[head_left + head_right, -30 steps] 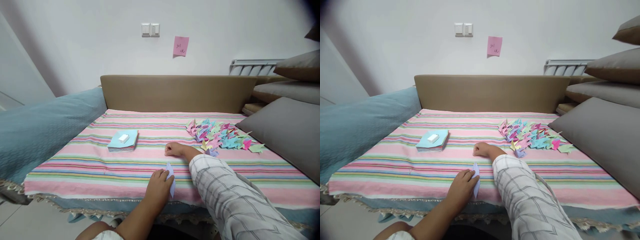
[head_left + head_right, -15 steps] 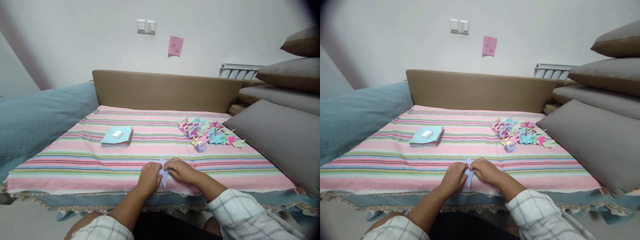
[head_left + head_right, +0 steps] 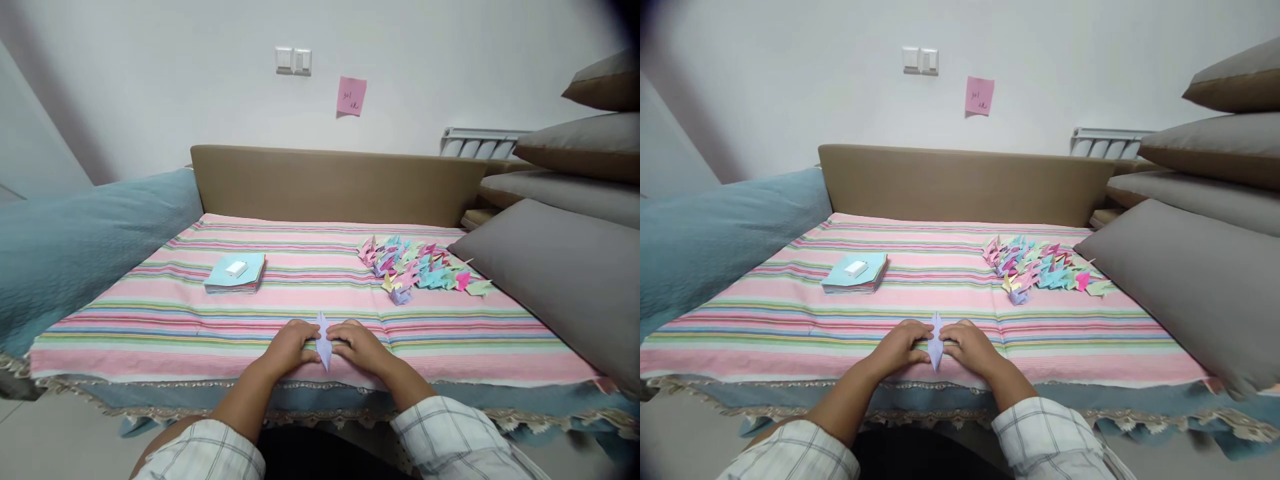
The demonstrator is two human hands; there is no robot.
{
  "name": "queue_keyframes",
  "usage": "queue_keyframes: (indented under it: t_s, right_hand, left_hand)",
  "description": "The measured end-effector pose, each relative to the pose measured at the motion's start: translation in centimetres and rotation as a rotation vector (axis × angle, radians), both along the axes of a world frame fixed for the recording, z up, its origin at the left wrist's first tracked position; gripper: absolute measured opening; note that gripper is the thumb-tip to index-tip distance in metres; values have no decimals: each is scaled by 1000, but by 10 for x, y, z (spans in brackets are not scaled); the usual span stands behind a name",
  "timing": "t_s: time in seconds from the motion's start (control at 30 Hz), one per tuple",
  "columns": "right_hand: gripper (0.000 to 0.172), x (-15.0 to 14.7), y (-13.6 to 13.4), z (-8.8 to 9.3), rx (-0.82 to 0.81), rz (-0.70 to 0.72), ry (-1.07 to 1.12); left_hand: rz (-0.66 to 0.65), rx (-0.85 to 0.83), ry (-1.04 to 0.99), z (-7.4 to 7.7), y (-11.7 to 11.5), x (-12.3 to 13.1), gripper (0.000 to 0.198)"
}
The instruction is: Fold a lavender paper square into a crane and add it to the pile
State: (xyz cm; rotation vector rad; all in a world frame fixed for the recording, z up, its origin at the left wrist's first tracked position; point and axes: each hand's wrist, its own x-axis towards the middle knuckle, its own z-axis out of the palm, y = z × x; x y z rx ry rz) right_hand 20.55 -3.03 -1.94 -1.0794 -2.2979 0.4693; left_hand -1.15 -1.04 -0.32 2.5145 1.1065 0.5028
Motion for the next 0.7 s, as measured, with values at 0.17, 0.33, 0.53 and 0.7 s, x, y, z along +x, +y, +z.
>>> queue_keyframes:
  t_s: [0.17, 0.33, 0.53, 0.7]
  right_hand:
    - [23, 1, 1, 5, -28, 2, -7]
    - [21, 1, 0, 7, -64, -9, 27]
    - [17, -2, 1, 8, -60, -26, 10]
    - [21, -10, 0, 5, -19, -122, -9]
  left_hand:
    - [-25, 0, -7, -1, 4, -1, 44]
    - [2, -30, 5, 2, 2, 0, 43]
    - [9, -39, 6, 5, 0, 1, 50]
    - [56, 27, -15, 3, -1, 6, 16]
